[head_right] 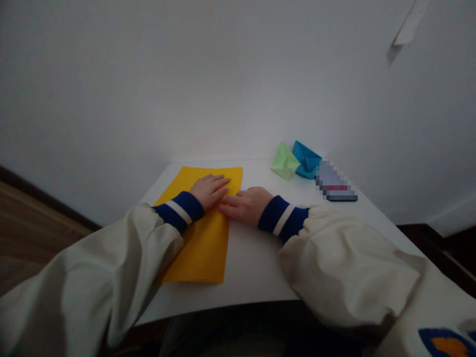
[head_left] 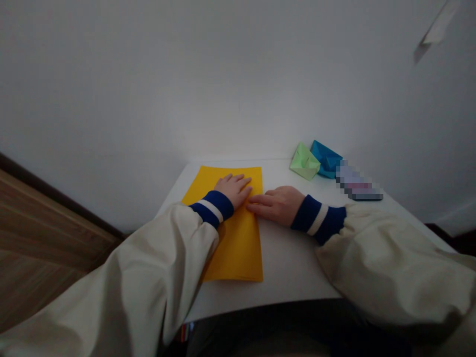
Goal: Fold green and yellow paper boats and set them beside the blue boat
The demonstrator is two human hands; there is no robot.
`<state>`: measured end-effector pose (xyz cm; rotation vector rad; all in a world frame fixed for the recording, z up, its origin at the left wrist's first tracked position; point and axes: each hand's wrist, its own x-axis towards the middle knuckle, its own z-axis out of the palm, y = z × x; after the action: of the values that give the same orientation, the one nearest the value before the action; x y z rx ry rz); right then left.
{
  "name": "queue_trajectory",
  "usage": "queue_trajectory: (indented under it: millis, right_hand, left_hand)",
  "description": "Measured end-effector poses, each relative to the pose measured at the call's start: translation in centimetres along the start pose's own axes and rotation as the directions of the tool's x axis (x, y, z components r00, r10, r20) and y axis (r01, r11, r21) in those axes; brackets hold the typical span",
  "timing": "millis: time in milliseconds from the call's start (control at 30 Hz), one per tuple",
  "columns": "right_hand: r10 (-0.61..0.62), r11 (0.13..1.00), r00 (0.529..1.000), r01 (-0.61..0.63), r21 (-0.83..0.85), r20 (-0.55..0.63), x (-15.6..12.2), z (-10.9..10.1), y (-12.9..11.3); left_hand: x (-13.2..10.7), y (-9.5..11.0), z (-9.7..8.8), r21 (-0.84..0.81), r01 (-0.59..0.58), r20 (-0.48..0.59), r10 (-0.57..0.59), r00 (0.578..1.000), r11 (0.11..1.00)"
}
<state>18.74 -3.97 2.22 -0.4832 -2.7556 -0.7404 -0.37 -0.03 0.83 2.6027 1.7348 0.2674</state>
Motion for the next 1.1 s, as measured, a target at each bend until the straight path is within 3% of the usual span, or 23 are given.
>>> queue_trajectory:
  millis: [133, 300, 533, 900, 1000, 1100]
  right_hand:
    - [0.010, 1.000, 0.999, -0.010, 0.015, -0.051, 0.1, -0.1, 0.0]
    - [-0.028, 0.999, 0.997, 0.031, 0.035, -0.069, 0.4, -0.4, -0.2]
    - [-0.035, 0.997, 0.989, 0.044, 0.059, -0.141, 0.4, -0.2, -0.4]
    - [-0.033, 0.996, 0.983, 0.047, 0.073, -0.180, -0.2, 0.1, -0.3]
    - [-0.036, 0.998, 0.982, 0.046, 0.051, -0.184, -0.1, 0.2, 0.0]
    - [-0.025, 0.988, 0.987, 0.049, 0.147, -0.162, -0.1, 0.6, 0.3]
  left_hand:
    - [0.1, 0.3, -0.5, -0.129, -0.199, -0.001, 0.201, 0.980, 0.971]
    - [0.0, 1.0, -0.8, -0.189, -0.430, 0.029, 0.442, 0.896, 0.883]
    - [0.3, 1.2, -0.9, -0.265, -0.557, -0.083, 0.557, 0.826, 0.787]
    - [0.0, 0.9, -1.0, -0.275, -0.543, -0.252, 0.486, 0.837, 0.793]
    - [0.0, 0.8, -0.8, -0.293, -0.524, -0.243, 0.468, 0.850, 0.800]
    - [0.1, 0.7, -0.7, -0.257, -0.466, -0.190, 0.429, 0.883, 0.847]
